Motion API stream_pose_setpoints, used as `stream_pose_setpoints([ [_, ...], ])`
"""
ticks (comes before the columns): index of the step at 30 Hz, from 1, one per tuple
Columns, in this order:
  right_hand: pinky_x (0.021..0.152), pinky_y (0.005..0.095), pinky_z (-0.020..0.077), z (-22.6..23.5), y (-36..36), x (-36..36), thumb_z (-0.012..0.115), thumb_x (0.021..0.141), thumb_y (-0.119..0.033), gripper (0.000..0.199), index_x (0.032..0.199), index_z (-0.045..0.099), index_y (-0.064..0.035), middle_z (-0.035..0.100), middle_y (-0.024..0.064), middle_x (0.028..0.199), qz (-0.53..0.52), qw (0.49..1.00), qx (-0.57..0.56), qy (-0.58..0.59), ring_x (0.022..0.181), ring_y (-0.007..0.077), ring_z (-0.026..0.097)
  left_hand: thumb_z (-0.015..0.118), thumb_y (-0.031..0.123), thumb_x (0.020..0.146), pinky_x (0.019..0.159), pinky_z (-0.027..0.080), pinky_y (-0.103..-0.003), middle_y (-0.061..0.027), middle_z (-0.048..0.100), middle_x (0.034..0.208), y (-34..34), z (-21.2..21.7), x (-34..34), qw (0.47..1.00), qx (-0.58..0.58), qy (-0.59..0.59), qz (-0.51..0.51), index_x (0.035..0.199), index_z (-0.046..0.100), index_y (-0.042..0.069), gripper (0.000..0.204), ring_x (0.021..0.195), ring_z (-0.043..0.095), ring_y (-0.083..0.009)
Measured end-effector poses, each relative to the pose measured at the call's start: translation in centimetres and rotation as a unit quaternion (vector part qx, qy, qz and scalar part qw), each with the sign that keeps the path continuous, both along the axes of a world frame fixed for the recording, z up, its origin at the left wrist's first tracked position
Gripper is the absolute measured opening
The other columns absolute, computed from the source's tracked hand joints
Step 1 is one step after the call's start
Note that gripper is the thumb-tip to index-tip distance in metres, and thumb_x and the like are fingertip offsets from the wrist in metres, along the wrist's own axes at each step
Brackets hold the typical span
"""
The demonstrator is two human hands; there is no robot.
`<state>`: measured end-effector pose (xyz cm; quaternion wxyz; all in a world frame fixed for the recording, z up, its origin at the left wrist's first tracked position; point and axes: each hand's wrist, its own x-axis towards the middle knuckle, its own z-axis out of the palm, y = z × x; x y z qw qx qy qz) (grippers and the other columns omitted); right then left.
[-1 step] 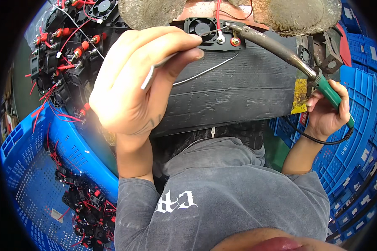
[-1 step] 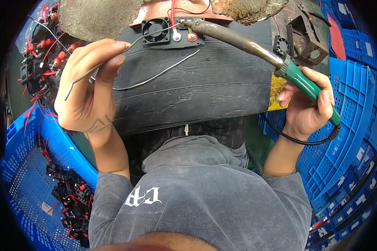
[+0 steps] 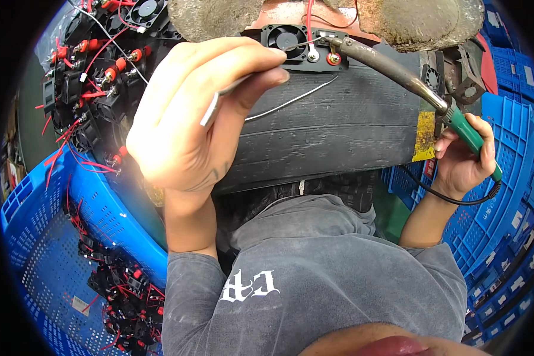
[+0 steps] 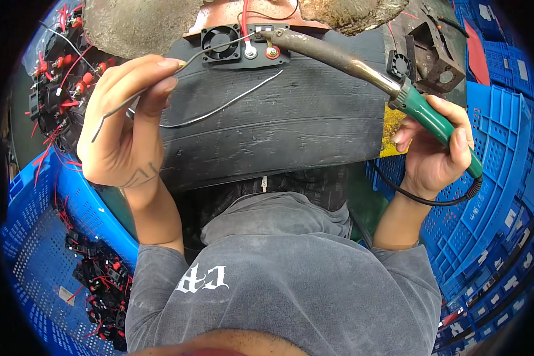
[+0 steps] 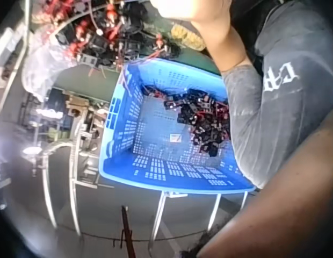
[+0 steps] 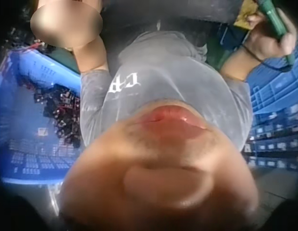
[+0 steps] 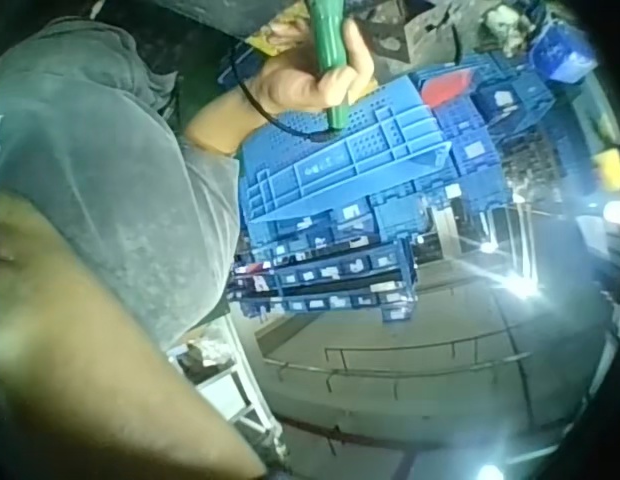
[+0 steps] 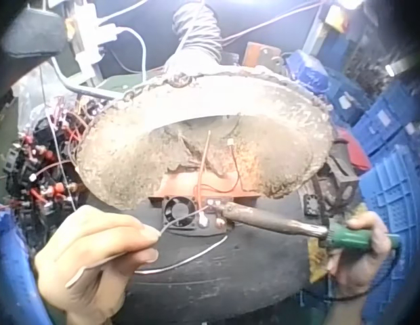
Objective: Soldering wires to small cooling fan assemblies and organizing them in crates.
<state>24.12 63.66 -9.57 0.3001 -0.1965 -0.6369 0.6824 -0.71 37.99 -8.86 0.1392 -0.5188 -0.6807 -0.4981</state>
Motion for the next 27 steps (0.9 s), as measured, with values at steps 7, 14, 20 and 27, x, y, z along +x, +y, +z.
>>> stream_pose_setpoints([
  [7,0.046,0.0280,0.0501,0.2,0.4,0.0,0.045,0.097,-0.042,0.056,0.121,0.058,0.0066,0.067,0.0221,0.083,0.008,1.000,-0.011,0.007,0.056,0.0246,0.064,0.075,-0.010,0.077,0.068,0.053,-0.029,-0.0176,0.072,0.087,0.1,-0.1,-0.3,0.999,0.009,0.031,-0.007,0.097,0.069,-0.009,0.020,0.077,0.067,-0.0243],
  [14,0.050,0.0300,0.0528,1.2,1.3,-0.8,0.047,0.095,-0.037,0.057,0.117,0.057,0.0148,0.067,0.0264,0.082,0.046,0.999,-0.003,0.015,0.057,0.0270,0.066,0.075,-0.010,0.077,0.072,0.054,-0.030,-0.0166,0.073,0.086,0.0,-0.1,-0.1,0.999,-0.006,0.039,-0.001,0.097,0.069,-0.009,0.021,0.079,0.069,-0.0255],
  [20,0.048,0.0294,0.0518,0.9,1.2,-0.2,0.045,0.096,-0.039,0.057,0.118,0.058,0.0124,0.067,0.0254,0.082,0.041,0.998,-0.002,0.037,0.055,0.0263,0.065,0.075,-0.009,0.077,0.074,0.054,-0.031,-0.0161,0.073,0.087,0.0,-0.1,-0.1,0.999,0.002,0.038,0.005,0.097,0.069,-0.009,0.021,0.080,0.069,-0.0261],
  [27,0.042,0.0289,0.0497,-0.4,0.5,1.4,0.041,0.098,-0.043,0.058,0.119,0.059,0.0078,0.067,0.0243,0.082,-0.027,0.997,-0.044,0.055,0.053,0.0256,0.064,0.075,-0.009,0.077,0.075,0.055,-0.032,-0.0156,0.073,0.087,0.4,-0.5,-0.2,0.999,0.012,0.039,-0.013,0.097,0.069,-0.008,0.020,0.080,0.070,-0.0265],
])
